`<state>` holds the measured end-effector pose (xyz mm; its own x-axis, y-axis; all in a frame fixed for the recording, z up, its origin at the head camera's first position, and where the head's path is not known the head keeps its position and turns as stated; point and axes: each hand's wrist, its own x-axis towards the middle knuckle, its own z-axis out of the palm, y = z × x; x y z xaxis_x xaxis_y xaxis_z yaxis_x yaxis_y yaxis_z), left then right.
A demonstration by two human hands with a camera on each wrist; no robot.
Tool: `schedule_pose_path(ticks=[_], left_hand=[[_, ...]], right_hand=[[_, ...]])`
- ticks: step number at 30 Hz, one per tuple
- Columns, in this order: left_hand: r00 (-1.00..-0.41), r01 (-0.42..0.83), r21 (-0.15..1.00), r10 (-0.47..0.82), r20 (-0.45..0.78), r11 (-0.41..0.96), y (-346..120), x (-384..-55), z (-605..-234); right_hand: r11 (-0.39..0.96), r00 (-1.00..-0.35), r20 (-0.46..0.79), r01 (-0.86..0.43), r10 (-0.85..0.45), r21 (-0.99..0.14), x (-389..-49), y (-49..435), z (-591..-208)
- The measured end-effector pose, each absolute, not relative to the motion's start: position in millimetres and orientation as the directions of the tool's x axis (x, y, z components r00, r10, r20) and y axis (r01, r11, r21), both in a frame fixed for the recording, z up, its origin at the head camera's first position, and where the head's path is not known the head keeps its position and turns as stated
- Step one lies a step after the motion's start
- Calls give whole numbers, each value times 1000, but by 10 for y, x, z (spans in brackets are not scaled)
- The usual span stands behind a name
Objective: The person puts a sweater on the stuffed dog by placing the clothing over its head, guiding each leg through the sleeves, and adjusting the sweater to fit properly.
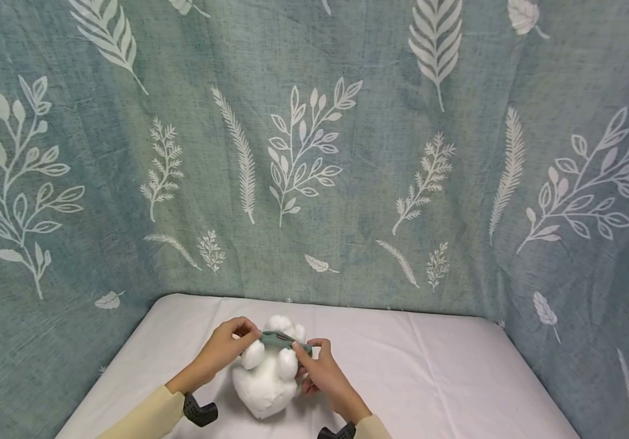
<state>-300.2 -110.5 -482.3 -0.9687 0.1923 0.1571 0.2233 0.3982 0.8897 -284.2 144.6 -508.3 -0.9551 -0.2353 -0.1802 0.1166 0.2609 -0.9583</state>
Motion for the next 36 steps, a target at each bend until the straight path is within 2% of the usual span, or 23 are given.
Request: schedule_pose_path(ticks=[2,5,8,10,13,17,20,22,26,31,34,36], left_hand=[[-918,382,810,281,278,445,-1095,-2957,-4774],[-807,590,627,409,426,509,-1067,-2896,-4736],[-708,702,428,491,508,570,-1036,-2857,-4723],[-674,726,335,523,521,601,-1018,-2842,-4730],[-675,723,293,550,491,626,-1004,-2820,-4767],[-688,713,288,556,467,640,-995,-2797,-4826],[-692,703,262,553,464,661,-975,-2791,-4856],[-701,691,238,551,453,683,-949,-2788,-4872],[-711,661,157,546,443,734,-877,-2795,-4889],[-705,621,67,518,485,781,-806,-2821,-4868],[-703,595,42,495,512,802,-771,-2830,-4853],[-699,578,35,473,536,815,-743,-2842,-4852]], right_hand=[[278,-964,-126,58,-235,-959,-2828,1458,-5072],[285,-964,-60,-17,-259,-958,-2797,1479,-5055],[308,-947,-18,-86,-320,-947,-2770,1490,-5045],[338,-936,6,-133,-353,-931,-2763,1480,-5052],[421,-929,54,-217,-366,-881,-2764,1445,-5083],[528,-932,169,-324,-320,-785,-2790,1390,-5111],[558,-933,223,-350,-283,-753,-2827,1367,-5099],[553,-940,217,-332,-265,-764,-2849,1367,-5089],[488,-960,152,-252,-235,-836,-2848,1396,-5062],[310,-972,78,-145,-219,-940,-2792,1461,-4935],[231,-966,83,-141,-244,-963,-2754,1501,-4826],[227,-951,103,-173,-291,-958,-2718,1518,-4763]])
